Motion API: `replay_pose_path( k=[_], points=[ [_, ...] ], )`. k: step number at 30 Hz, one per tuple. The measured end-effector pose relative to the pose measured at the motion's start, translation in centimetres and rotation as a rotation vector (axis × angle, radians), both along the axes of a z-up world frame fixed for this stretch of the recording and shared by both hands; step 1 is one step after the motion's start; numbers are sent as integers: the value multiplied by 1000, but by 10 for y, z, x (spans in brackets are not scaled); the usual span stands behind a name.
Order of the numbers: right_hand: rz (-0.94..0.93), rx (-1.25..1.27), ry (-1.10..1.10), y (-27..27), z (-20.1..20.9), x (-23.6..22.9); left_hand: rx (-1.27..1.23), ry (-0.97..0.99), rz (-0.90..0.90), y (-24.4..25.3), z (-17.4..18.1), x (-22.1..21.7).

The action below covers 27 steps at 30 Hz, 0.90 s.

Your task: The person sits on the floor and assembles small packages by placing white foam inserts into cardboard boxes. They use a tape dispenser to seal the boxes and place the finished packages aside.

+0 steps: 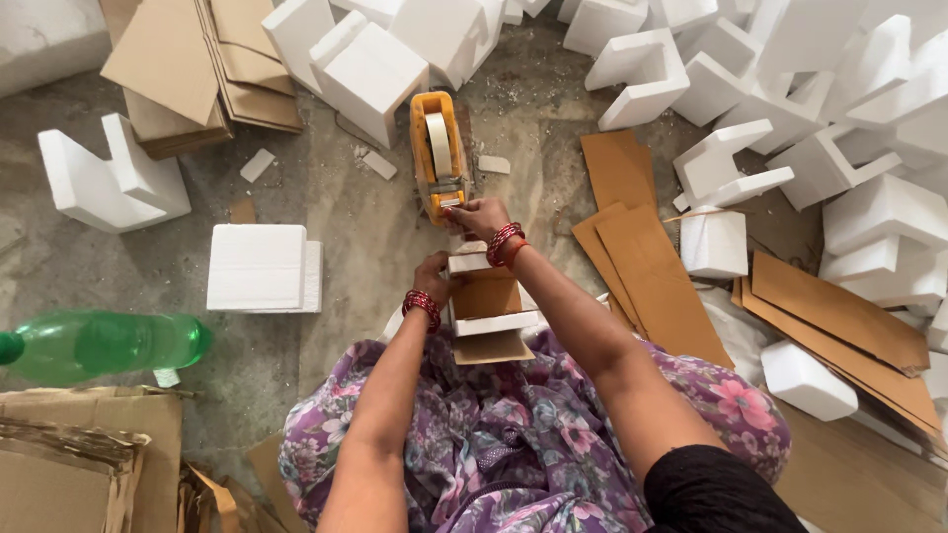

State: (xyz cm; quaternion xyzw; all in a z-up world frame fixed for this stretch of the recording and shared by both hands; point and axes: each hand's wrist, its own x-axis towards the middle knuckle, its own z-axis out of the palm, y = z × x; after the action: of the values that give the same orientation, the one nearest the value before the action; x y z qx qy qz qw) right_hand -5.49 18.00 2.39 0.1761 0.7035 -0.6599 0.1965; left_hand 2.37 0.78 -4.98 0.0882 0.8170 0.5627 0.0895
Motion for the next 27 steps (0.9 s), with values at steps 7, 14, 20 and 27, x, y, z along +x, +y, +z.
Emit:
replay_pose_path(
  k=[7, 14, 20, 27],
  points=[
    [-113, 489, 115, -13, -37, 2, -36, -33, 57, 1, 18, 4],
    [503, 989, -158, -7, -83, -16, -70, 3, 219, 9, 24, 17],
    [901, 1115, -188, 18, -102, -16, -71, 77, 138, 13, 12, 13],
    [942, 1172, -99, 21, -68, -6, -96, 198, 48, 11, -22, 1]
  ],
)
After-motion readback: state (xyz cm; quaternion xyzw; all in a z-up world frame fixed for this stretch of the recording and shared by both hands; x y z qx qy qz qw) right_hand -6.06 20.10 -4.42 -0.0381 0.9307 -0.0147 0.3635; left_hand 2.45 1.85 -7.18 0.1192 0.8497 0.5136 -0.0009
